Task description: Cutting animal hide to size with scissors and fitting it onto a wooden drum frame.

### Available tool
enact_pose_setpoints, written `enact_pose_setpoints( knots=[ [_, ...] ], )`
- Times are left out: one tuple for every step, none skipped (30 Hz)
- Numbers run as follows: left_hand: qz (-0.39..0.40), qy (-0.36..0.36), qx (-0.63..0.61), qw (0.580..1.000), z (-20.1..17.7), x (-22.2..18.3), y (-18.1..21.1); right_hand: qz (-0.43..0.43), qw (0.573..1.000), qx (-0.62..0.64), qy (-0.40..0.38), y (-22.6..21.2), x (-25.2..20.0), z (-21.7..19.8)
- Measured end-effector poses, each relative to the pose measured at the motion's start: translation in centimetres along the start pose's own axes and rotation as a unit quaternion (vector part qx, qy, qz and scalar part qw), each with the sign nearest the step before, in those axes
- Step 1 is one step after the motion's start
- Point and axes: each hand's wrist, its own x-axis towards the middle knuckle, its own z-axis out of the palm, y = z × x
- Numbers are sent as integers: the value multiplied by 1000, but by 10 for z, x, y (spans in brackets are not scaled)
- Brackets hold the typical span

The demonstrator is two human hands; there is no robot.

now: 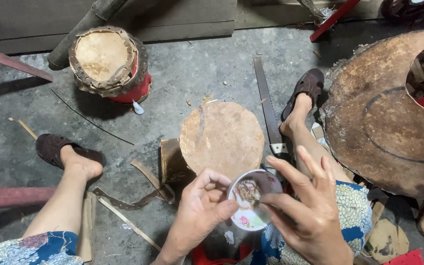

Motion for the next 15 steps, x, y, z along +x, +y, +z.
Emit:
enact_pose_setpoints(
  knots=[
    [-10, 3, 13, 1000, 1, -1, 2, -18, 999, -44, -13, -1, 2, 2],
    [-10, 3, 13, 1000, 3, -1, 2, -18, 999, -44, -13, -2, 3, 3],
    [-13, 7, 15, 1000, 4, -2, 3, -21, 997, -63, -23, -3, 5, 5],
    [-17, 11, 18, 1000, 5, -3, 4, -23, 996, -82, -33, -4, 6, 7],
    [-16, 12, 17, 1000, 6, -3, 5, -25, 996, -83, -34, -5, 6, 8],
    [-6, 15, 34, 999, 7, -3, 6, -33, 993, -104, -35, -6, 7, 9],
    [4, 17, 51, 999, 8, -4, 8, -40, 991, -126, -35, -8, 7, 11],
    [4, 18, 50, 999, 8, -4, 7, -41, 991, -127, -35, -8, 7, 14],
    [-1, 28, 61, 998, 8, -4, 6, -53, 987, -147, -32, -8, 6, 17],
    [-7, 38, 73, 997, 8, -4, 5, -65, 984, -166, -28, -8, 6, 19],
    [-6, 39, 72, 997, 8, -3, 5, -66, 983, -167, -29, -7, 7, 20],
    [-8, 36, 74, 997, 7, -3, 4, -71, 986, -147, -35, -5, 8, 21],
    [-9, 34, 76, 997, 7, -2, 4, -76, 988, -126, -42, -4, 8, 22],
    [-8, 35, 75, 997, 6, -2, 4, -78, 988, -126, -42, -3, 9, 22],
    [-5, 30, 72, 997, 6, -2, 4, -77, 990, -112, -45, -3, 10, 22]
  ],
)
